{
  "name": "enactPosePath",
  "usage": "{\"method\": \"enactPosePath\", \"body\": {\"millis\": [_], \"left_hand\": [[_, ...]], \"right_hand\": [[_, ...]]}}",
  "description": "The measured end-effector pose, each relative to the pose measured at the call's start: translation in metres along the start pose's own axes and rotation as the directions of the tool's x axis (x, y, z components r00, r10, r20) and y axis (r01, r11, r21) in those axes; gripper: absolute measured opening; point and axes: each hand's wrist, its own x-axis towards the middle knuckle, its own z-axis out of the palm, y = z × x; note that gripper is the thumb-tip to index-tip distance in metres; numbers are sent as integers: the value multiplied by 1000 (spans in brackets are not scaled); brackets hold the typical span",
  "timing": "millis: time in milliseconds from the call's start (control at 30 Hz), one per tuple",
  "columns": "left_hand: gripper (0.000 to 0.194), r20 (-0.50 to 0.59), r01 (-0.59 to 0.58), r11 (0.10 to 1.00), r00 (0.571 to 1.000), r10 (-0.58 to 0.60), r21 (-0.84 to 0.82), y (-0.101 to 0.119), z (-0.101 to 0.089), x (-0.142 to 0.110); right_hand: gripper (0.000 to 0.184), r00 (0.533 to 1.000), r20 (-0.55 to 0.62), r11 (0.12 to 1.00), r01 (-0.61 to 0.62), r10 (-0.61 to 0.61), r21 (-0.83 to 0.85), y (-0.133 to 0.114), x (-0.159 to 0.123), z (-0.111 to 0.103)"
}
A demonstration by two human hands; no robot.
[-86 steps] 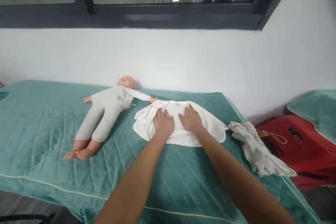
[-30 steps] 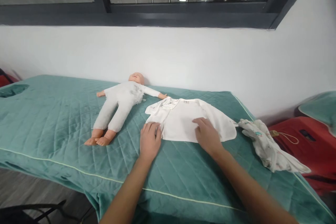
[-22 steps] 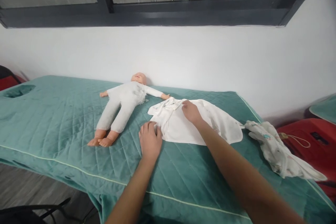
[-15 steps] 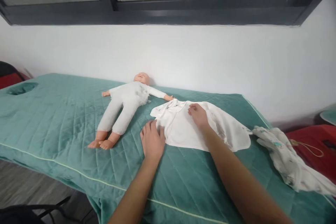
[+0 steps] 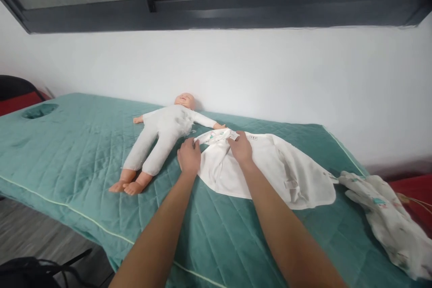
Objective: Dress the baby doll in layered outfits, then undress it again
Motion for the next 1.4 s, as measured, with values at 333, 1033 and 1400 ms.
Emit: {"method": "enactPosePath", "body": {"millis": [333,1033,1400], "left_hand": [[32,-210,-19,981,978,-21,-191,-6,16,44],[38,296,-456,888,842,452,-61,5,13,6],[50,341,-551,830,767,544,-85,12,-10,-30]], "right_hand": [[47,1000,19,963,4,-9,270,14,15,-1],[45,994,18,983,106,-104,-150,28,22,-31],[54,986,34,955,165,-161,-245,25,14,-32]]}}
